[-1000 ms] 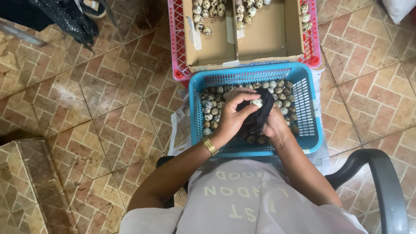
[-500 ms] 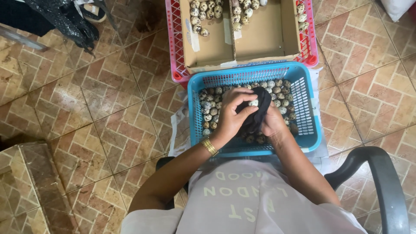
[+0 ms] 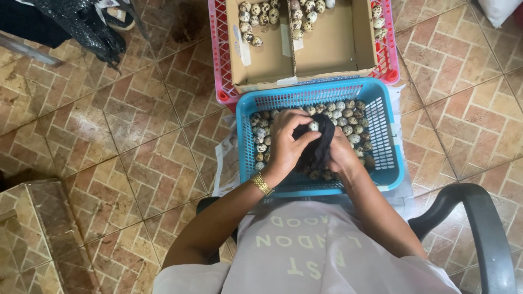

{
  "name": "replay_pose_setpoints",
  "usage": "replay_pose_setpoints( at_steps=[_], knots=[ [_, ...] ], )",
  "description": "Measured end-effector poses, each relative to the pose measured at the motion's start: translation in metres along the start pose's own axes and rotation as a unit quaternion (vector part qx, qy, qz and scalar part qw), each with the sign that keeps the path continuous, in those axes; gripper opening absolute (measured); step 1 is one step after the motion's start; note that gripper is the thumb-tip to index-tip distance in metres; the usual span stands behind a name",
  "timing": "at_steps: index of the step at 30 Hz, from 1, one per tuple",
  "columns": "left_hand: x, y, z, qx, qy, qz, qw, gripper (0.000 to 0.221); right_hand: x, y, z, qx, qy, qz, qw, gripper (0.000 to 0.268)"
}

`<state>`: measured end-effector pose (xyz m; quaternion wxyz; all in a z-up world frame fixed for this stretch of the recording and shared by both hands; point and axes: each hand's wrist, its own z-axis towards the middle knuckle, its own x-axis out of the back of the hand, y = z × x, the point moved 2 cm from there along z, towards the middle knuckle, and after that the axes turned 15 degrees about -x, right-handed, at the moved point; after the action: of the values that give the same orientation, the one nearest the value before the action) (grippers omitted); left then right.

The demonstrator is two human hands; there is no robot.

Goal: Sorting and cleaning quail eggs by hand using a cloth and placing them into trays.

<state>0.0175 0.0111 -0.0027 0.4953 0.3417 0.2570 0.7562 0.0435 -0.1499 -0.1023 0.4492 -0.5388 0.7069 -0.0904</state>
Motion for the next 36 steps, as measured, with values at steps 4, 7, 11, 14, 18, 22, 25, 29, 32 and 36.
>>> replay_pose_setpoints(
  at_steps=[4, 7, 11, 14, 18, 22, 25, 29, 32, 36],
  knots=[
    [0.004, 0.010, 0.006, -0.027, -0.026, 0.028, 0.999, 0.032, 0.007, 0.004, 0.002, 0.004, -0.002, -0.005, 1.000, 0.024],
    [0.006, 0.014, 0.008, -0.044, -0.063, 0.067, 0.995, 0.034, 0.012, 0.006, 0.004, 0.006, -0.004, -0.010, 1.000, 0.026],
    [0.004, 0.009, 0.003, -0.065, -0.095, 0.085, 0.990, 0.035, 0.014, 0.011, 0.007, 0.012, -0.007, -0.017, 1.000, 0.029],
    [0.000, 0.004, -0.004, -0.057, -0.099, 0.076, 0.991, 0.036, 0.013, 0.015, 0.010, 0.014, -0.009, -0.024, 1.000, 0.031],
    [-0.004, 0.004, -0.003, -0.043, -0.085, 0.064, 0.993, 0.031, 0.016, 0.017, 0.015, 0.017, -0.013, -0.035, 0.999, 0.034],
    [-0.002, -0.004, -0.005, -0.028, -0.080, 0.074, 0.994, 0.031, 0.019, 0.023, 0.020, 0.020, -0.014, -0.037, 0.999, 0.036],
    [-0.002, 0.001, -0.006, -0.048, -0.111, 0.142, 0.982, 0.035, 0.033, 0.029, 0.030, 0.024, -0.014, -0.041, 0.999, 0.038],
    [-0.003, 0.006, -0.006, -0.079, -0.137, 0.164, 0.974, 0.037, 0.051, 0.035, 0.035, 0.012, 0.010, -0.085, 0.996, 0.044],
    [-0.003, 0.003, -0.006, -0.074, -0.121, 0.126, 0.982, 0.037, 0.028, 0.020, 0.022, 0.005, 0.031, -0.037, 0.999, 0.035],
    [0.001, -0.012, -0.010, -0.023, -0.062, 0.069, 0.995, 0.032, 0.004, 0.012, 0.012, -0.002, 0.034, -0.060, 0.998, 0.032]
  ],
)
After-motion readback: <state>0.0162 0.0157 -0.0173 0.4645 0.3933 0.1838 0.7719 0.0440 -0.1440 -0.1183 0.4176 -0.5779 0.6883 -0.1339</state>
